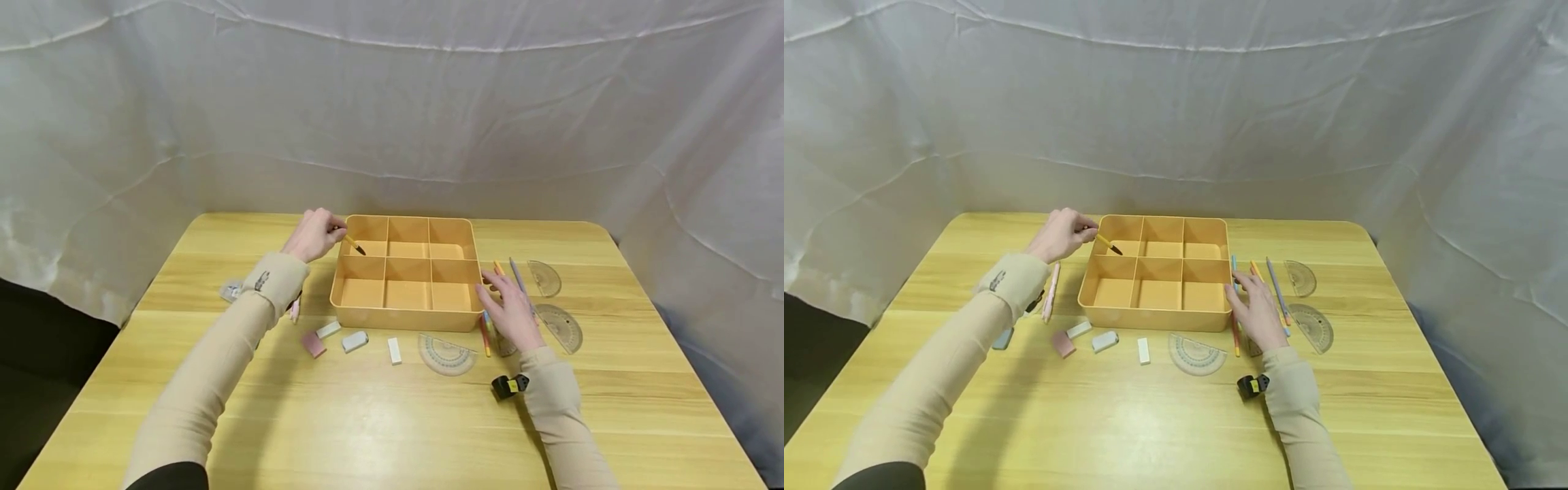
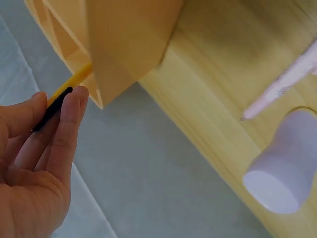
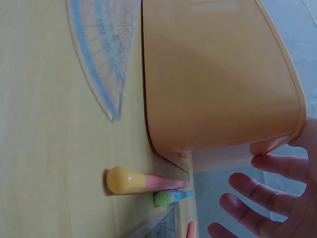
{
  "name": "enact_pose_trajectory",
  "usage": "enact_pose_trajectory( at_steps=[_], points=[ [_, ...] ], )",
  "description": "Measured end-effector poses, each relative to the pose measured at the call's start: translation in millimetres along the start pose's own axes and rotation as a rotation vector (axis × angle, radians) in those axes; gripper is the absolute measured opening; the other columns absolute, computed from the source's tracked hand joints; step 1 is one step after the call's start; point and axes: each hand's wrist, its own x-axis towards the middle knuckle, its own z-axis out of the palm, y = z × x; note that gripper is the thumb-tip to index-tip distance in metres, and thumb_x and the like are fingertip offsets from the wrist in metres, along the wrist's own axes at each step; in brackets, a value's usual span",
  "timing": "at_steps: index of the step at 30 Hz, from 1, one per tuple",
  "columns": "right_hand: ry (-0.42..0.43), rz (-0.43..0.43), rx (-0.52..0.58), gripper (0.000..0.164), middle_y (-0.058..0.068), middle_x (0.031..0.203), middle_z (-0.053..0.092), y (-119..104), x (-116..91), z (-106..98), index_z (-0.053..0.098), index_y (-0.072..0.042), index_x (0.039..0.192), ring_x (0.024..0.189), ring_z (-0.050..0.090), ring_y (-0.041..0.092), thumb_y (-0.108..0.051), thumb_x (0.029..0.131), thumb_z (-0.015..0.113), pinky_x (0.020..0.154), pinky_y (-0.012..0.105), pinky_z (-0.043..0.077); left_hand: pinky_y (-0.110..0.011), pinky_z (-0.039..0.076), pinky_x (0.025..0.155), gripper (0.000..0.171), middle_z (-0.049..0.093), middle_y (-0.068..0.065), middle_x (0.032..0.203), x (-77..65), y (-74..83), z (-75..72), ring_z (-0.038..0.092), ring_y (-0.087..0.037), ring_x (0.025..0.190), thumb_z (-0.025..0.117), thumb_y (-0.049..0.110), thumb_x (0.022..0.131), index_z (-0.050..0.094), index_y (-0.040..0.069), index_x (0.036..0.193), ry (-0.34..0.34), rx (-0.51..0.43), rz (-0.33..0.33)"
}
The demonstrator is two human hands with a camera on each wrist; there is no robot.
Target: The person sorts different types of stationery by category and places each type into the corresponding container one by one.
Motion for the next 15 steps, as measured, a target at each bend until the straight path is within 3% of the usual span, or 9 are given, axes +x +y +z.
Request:
enact_pose_trajectory(
  at_steps=[4,9,15],
  points=[
    [0.000,0.003,0.017,0.044,0.029,0.122,0.056,1,1,0,0.052,0.007,0.132,0.108,0.051,0.042,-0.020,0.098,0.054,0.089,0.060,0.046,-0.032,0.041,0.056,0.016,0.068,-0.013,0.073,-4.8,-4.4,3.4,0.051,-0.021,0.060,0.061,0.004,0.092,0.075,-0.002,0.088,0.009,0.005,0.055],
    [0.002,0.003,0.022,0.044,0.028,0.122,0.057,1,2,-1,0.052,0.008,0.132,0.107,0.052,0.041,-0.021,0.099,0.053,0.089,0.059,0.046,-0.037,0.050,0.063,0.017,0.072,-0.015,0.083,-12.4,-8.4,5.5,0.058,-0.021,0.067,0.061,0.003,0.090,0.075,-0.004,0.096,0.032,-0.029,0.062],
    [-0.005,0.002,0.017,0.044,0.028,0.121,0.057,2,1,0,0.053,0.007,0.132,0.106,0.053,0.042,-0.021,0.099,0.053,0.088,0.058,0.047,-0.031,0.041,0.054,0.018,0.065,-0.009,0.067,-18.1,-12.7,10.8,0.050,-0.018,0.058,0.059,0.003,0.090,0.076,-0.002,0.086,0.010,-0.020,0.074]
  ],
)
